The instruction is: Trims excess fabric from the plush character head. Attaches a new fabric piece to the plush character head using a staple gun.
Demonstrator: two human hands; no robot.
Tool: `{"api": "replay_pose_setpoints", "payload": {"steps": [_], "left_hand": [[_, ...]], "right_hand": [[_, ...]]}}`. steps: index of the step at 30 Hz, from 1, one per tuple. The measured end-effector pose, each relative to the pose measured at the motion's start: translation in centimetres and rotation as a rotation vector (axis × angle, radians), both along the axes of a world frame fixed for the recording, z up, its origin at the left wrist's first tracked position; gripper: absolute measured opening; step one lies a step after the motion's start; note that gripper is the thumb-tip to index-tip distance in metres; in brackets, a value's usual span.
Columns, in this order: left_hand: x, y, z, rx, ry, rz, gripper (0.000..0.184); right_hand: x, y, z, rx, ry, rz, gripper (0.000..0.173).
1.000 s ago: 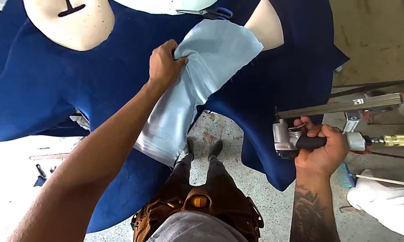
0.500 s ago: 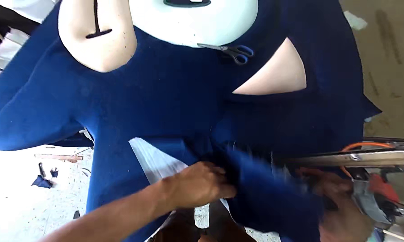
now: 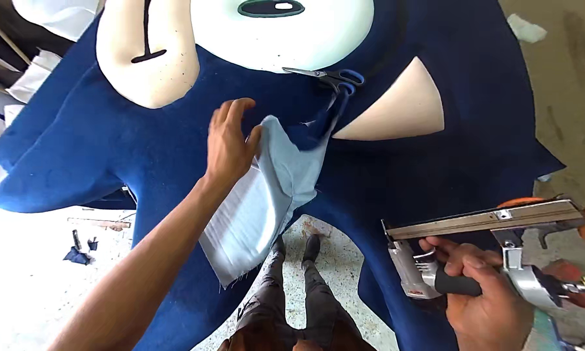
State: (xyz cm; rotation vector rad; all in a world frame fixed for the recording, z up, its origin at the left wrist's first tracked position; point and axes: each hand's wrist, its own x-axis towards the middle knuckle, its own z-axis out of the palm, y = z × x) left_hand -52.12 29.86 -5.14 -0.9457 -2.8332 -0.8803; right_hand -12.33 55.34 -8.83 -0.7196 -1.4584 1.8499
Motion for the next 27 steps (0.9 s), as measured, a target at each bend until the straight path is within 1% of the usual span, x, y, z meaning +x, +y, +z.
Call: {"api": "replay_pose_setpoints", "payload": {"steps": [1,2,3,4,6,7,8,9,10,13,14,16,17,18,20,21,22,23,25,26,27], "left_hand": [[1.8,-0.6,0.3,0.004,0.086,-0.055,0.039],[4.0,-1.1,0.4,0.014,0.126,-0.123,0.034],[5.9,-1.1,0.1,0.008,0.123,-0.187,0.032],[7.1,-0.8,-0.6,-0.035,0.095,-0.225,0.037],[7.1,0.1,-2.5,-0.192,0.031,-0.210,0.062],[6.4,0.8,-3.1,-0.240,0.051,-0.189,0.068],[5.5,1.8,-3.2,-0.275,0.095,-0.187,0.069],[4.8,3.2,-3.1,-0.289,0.138,-0.209,0.063],[4.5,4.6,-3.1,-0.292,0.169,-0.254,0.054],[4.1,8.0,-3.3,-0.281,0.185,-0.433,0.019],[4.0,8.8,-3.6,-0.286,0.157,-0.493,0.017],[3.8,9.6,-3.7,-0.288,0.086,-0.573,0.021],[3.8,9.5,-3.2,-0.240,0.060,-0.622,0.020],[3.9,8.9,-2.5,-0.148,0.039,-0.695,0.017],[4.1,7.8,-1.4,0.112,-0.042,-0.893,0.011],[4.2,7.2,-1.4,0.219,-0.097,-0.954,0.011],[3.9,6.5,-1.7,0.231,-0.120,-0.939,0.020],[3.3,5.6,-2.0,0.182,-0.116,-0.852,0.037],[1.9,3.7,-2.2,0.073,-0.178,-0.549,0.071],[1.3,3.2,-2.1,-0.011,-0.221,-0.420,0.089],[1.0,2.9,-2.0,-0.096,-0.263,-0.345,0.097]], "right_hand": [[0.2,-0.2,0.1,0.010,0.004,0.009,0.018],[0.3,-0.4,0.3,0.027,0.004,0.026,0.017],[0.2,-0.4,0.5,0.052,0.007,0.052,0.015],[-0.2,-0.5,0.7,0.089,0.011,0.081,0.014],[-1.1,-0.9,1.1,0.185,-0.011,0.167,0.012],[-1.6,-1.2,1.4,0.224,-0.026,0.212,0.011],[-2.3,-1.6,1.5,0.256,-0.034,0.243,0.011],[-2.8,-2.0,1.6,0.281,-0.043,0.259,0.012],[-3.2,-2.4,1.7,0.291,-0.050,0.276,0.013],[-4.4,-3.6,1.6,0.302,-0.050,0.299,0.012],[-4.6,-3.9,1.5,0.301,-0.045,0.290,0.013],[-4.5,-4.2,1.5,0.303,-0.043,0.261,0.013],[-4.3,-4.1,1.5,0.311,-0.045,0.247,0.012],[-4.1,-3.9,1.6,0.327,-0.055,0.231,0.011],[-3.4,-2.9,1.9,0.352,-0.079,0.168,0.011],[-2.9,-2.2,2.1,0.324,-0.095,0.126,0.010],[-2.6,-1.2,2.2,0.254,-0.105,0.076,0.010],[-2.5,0.0,2.3,0.163,-0.122,0.031,0.014],[-2.8,2.7,1.7,0.000,-0.166,-0.040,0.028],[-2.8,4.3,1.2,-0.050,-0.232,-0.071,0.033],[-2.5,5.7,1.0,-0.066,-0.368,-0.087,0.037]]}}
